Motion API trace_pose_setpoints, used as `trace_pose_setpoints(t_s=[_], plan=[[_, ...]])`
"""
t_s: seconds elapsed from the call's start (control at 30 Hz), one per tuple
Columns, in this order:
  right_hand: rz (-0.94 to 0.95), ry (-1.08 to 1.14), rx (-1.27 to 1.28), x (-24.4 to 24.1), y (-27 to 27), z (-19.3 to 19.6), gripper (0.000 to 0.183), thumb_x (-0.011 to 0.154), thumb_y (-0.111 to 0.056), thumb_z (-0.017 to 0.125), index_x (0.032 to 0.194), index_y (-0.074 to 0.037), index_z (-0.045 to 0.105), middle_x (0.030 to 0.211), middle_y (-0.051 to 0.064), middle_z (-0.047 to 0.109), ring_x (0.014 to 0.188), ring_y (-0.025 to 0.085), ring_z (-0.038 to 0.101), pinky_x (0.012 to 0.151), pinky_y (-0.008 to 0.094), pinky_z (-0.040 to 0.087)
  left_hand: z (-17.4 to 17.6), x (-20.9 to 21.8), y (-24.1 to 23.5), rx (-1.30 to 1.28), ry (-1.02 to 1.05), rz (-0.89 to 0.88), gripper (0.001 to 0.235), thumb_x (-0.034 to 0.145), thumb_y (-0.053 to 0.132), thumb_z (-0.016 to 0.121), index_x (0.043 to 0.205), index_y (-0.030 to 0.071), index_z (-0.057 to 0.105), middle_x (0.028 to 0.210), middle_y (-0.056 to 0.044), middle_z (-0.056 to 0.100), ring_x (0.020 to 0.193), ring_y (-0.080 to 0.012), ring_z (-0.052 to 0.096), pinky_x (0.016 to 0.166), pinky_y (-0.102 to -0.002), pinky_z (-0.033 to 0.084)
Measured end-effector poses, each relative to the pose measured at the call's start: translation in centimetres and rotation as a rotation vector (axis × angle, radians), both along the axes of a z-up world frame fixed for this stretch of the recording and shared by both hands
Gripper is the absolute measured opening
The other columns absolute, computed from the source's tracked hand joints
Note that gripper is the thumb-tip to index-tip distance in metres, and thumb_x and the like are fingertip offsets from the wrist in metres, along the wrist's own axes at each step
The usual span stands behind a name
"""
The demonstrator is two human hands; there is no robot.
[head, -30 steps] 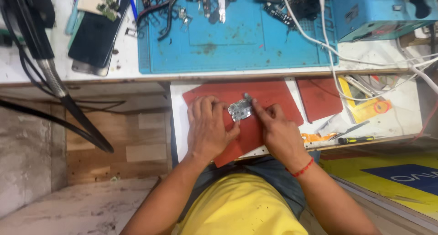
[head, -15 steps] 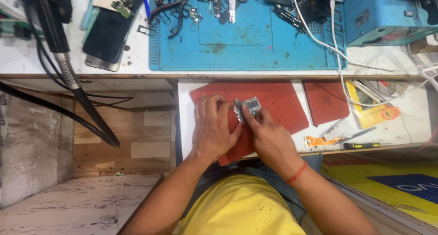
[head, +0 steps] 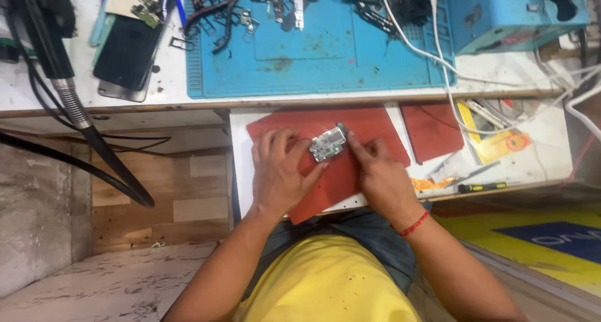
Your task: The person scrubs a small electronic component with a brush on a red mat, then uses a purple tool to scrape or clean the component's surface. The workspace contains various electronic parts and tools.
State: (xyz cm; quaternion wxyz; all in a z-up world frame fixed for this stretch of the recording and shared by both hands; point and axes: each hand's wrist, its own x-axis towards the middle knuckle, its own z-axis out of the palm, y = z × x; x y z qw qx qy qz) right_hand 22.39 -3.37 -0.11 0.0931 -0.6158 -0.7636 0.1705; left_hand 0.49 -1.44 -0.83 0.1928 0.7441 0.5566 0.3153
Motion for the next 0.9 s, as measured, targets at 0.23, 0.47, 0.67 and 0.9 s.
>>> trace_pose_setpoints(t_s=[0.23,0.47,0.67,0.9], plan=[[-0.045,0.208,0.042,1.2,0.0,0.9,0.054,0.093,-0.002,0.053,0.146,-0.011,0.054,0.105,0.017,0.062,0.08,0.039,0.067,0.067,0.048,0.055,-0.7,0.0,0.8,0.144,0.075,-0.028,0.043,0.075,0.029,0.086,0.111,0.007,0.074,0.117,-0.009,0.061,0.121,-0.032,0.052,0.112,-0.056,0.034],[-0.06,0.038,-0.048,-1.2,-0.1,1.6,0.058,0.089,-0.003,0.053,0.144,-0.019,0.058,0.106,0.015,0.064,0.075,0.039,0.068,0.064,0.05,0.055,-0.5,-0.1,0.9,0.084,0.042,-0.049,0.043,0.077,0.031,0.086,0.111,0.007,0.073,0.115,-0.008,0.061,0.118,-0.031,0.053,0.109,-0.055,0.034],[0.103,0.05,-0.022,-0.8,0.5,1.7,0.061,0.085,-0.001,0.055,0.143,-0.018,0.059,0.11,0.018,0.063,0.076,0.041,0.067,0.064,0.05,0.055,-0.3,-0.2,0.9,0.116,0.043,-0.035,0.045,0.076,0.032,0.086,0.111,0.007,0.071,0.117,-0.009,0.061,0.119,-0.0315,0.052,0.109,-0.055,0.034],[0.223,0.071,-0.024,-1.8,0.6,2.0,0.068,0.077,0.0,0.055,0.143,-0.017,0.059,0.106,0.016,0.063,0.073,0.04,0.068,0.058,0.049,0.055,-0.3,-0.1,1.2,0.033,0.097,-0.017,0.056,0.071,0.031,0.085,0.117,0.005,0.064,0.131,-0.017,0.052,0.13,-0.0385,0.042,0.109,-0.055,0.031]])
